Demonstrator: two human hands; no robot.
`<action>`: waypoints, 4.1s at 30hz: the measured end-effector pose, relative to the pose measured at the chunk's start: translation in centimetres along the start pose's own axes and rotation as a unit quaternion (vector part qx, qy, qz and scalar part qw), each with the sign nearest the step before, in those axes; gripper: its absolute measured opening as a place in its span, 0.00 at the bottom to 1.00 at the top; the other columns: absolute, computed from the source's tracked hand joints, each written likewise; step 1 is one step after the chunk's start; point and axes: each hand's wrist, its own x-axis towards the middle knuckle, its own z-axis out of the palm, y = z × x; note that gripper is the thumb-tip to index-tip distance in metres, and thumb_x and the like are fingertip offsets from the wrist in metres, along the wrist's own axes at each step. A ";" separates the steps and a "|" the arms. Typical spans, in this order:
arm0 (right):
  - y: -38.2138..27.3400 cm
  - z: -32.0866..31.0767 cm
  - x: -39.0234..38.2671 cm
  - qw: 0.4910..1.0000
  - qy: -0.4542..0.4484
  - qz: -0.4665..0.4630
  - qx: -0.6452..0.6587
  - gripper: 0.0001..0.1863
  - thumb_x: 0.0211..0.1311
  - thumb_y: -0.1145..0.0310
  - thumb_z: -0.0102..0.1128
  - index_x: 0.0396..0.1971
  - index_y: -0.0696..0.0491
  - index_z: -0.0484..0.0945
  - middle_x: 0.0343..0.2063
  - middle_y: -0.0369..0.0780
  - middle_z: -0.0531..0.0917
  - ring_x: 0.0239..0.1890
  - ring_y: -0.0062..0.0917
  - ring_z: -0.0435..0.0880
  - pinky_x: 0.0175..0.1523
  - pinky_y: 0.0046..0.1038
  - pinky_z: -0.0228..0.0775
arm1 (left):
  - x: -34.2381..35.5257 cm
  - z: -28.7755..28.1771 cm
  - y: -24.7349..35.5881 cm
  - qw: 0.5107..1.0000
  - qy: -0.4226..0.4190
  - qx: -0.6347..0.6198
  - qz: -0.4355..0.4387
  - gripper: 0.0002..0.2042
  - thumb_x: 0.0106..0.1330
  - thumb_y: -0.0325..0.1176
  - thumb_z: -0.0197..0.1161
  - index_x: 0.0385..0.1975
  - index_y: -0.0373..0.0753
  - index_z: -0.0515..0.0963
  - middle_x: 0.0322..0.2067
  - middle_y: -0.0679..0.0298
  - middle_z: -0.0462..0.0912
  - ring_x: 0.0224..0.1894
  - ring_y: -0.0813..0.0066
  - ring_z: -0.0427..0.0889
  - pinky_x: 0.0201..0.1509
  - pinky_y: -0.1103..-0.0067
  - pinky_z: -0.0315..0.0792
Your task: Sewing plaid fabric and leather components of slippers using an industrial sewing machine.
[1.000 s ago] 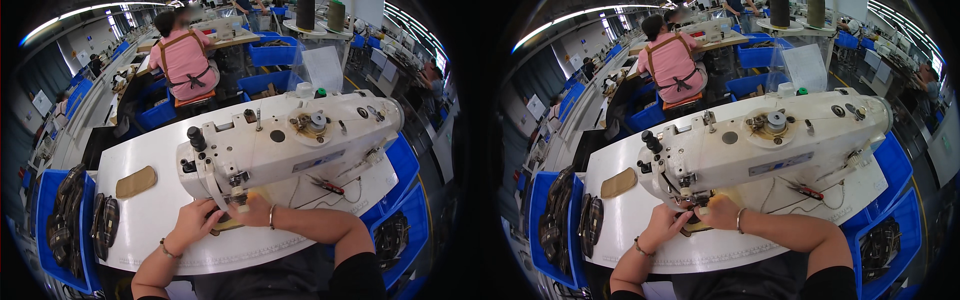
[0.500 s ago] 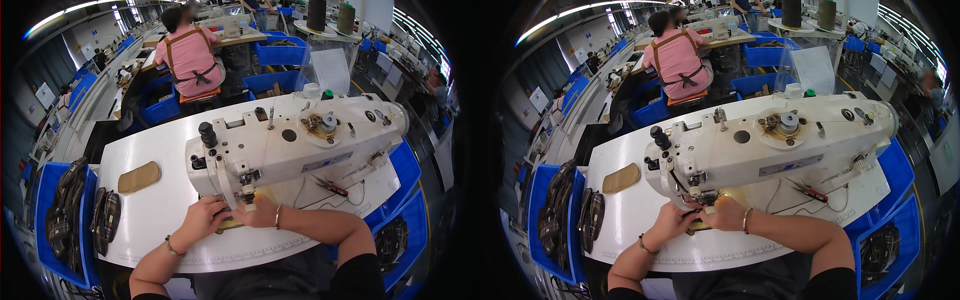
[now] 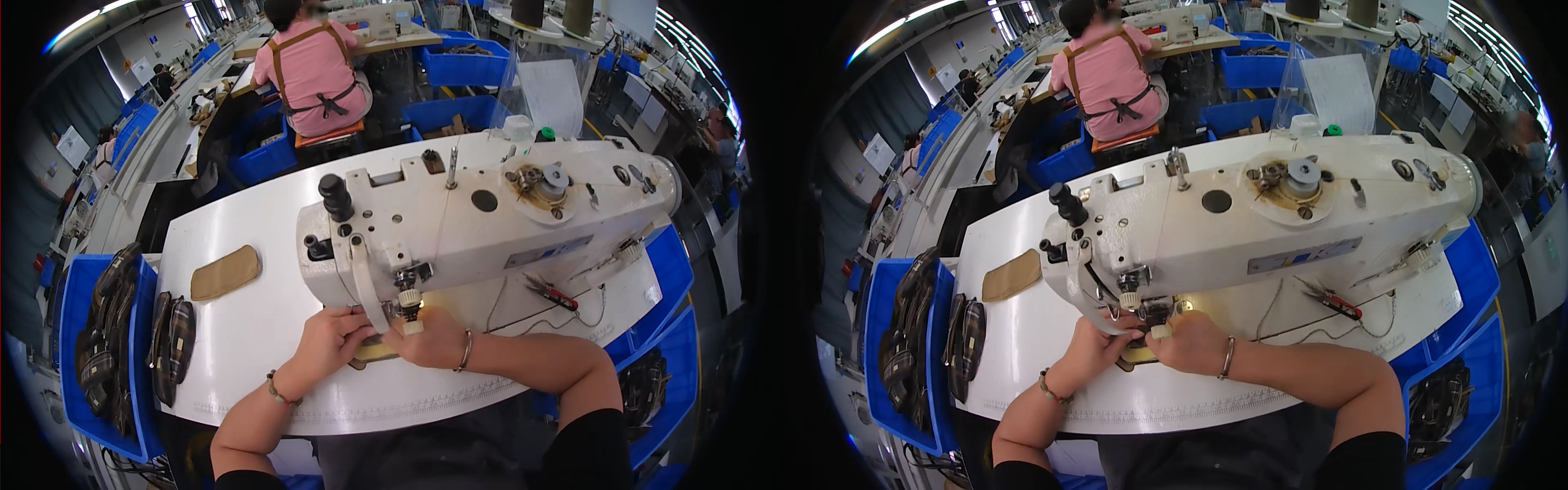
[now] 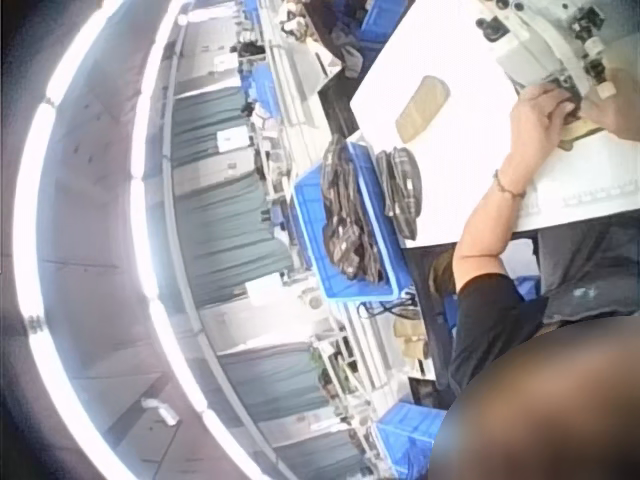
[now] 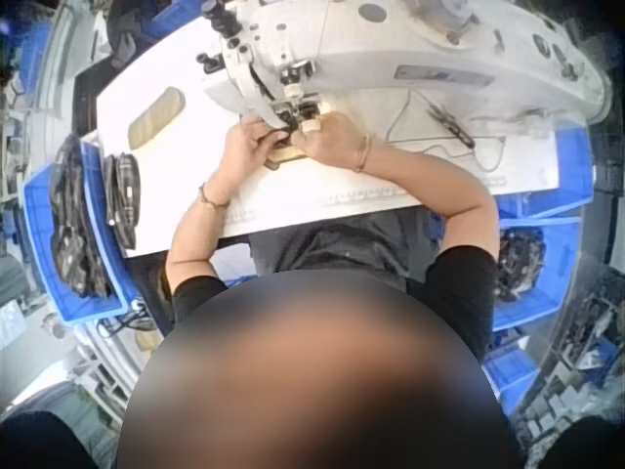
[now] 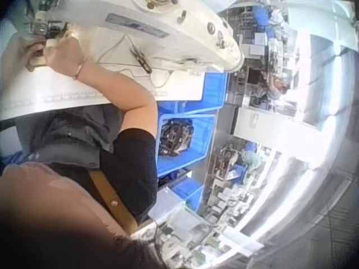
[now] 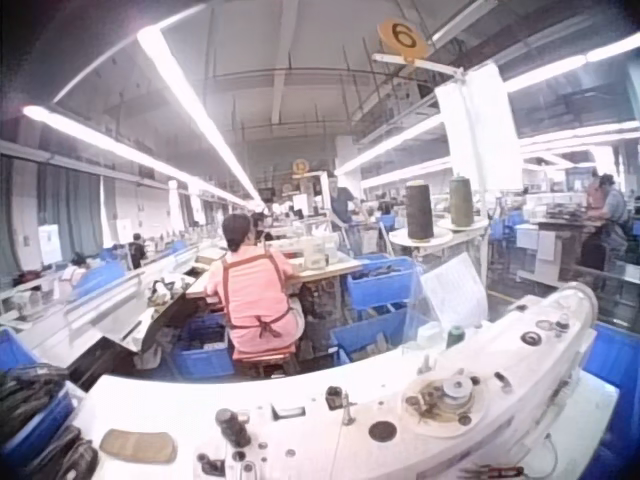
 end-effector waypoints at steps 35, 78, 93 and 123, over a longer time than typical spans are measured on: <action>-3.5 -3.5 0.6 0.986 -0.142 0.085 -0.008 0.17 0.58 0.71 0.56 0.44 0.64 0.80 0.12 0.37 0.78 0.13 0.27 0.79 0.17 0.32 0.68 | 0.9 -0.5 0.3 0.984 0.019 0.124 0.130 0.12 0.49 0.25 0.70 0.35 0.43 0.87 0.32 0.61 0.87 0.28 0.64 0.85 0.28 0.72 0.75; 0.9 5.6 -6.4 0.917 -0.248 0.027 -0.311 0.19 0.73 0.65 0.51 0.59 0.56 0.69 0.50 0.39 0.78 0.54 0.22 0.78 0.57 0.22 0.73 | 2.3 -0.1 -0.3 0.993 0.037 0.111 0.025 0.14 0.48 0.35 0.76 0.38 0.49 0.87 0.38 0.70 0.87 0.49 0.63 0.80 0.60 0.63 0.63; 0.3 -0.4 0.0 0.970 0.029 0.206 0.124 0.06 0.57 0.67 0.63 0.27 0.53 0.84 0.20 0.43 0.83 0.23 0.40 0.82 0.30 0.38 0.74 | 3.0 -0.2 -0.4 0.988 0.084 0.129 0.027 0.20 0.42 0.31 0.78 0.39 0.44 0.85 0.40 0.61 0.84 0.47 0.53 0.78 0.54 0.61 0.68; -0.9 -0.4 0.0 0.996 -0.028 0.083 0.008 0.17 0.54 0.71 0.58 0.46 0.54 0.80 0.16 0.38 0.78 0.16 0.32 0.79 0.21 0.35 0.70 | 2.8 -0.2 -0.9 0.994 0.072 0.082 -0.019 0.17 0.47 0.31 0.73 0.41 0.41 0.84 0.34 0.58 0.86 0.37 0.55 0.84 0.42 0.67 0.77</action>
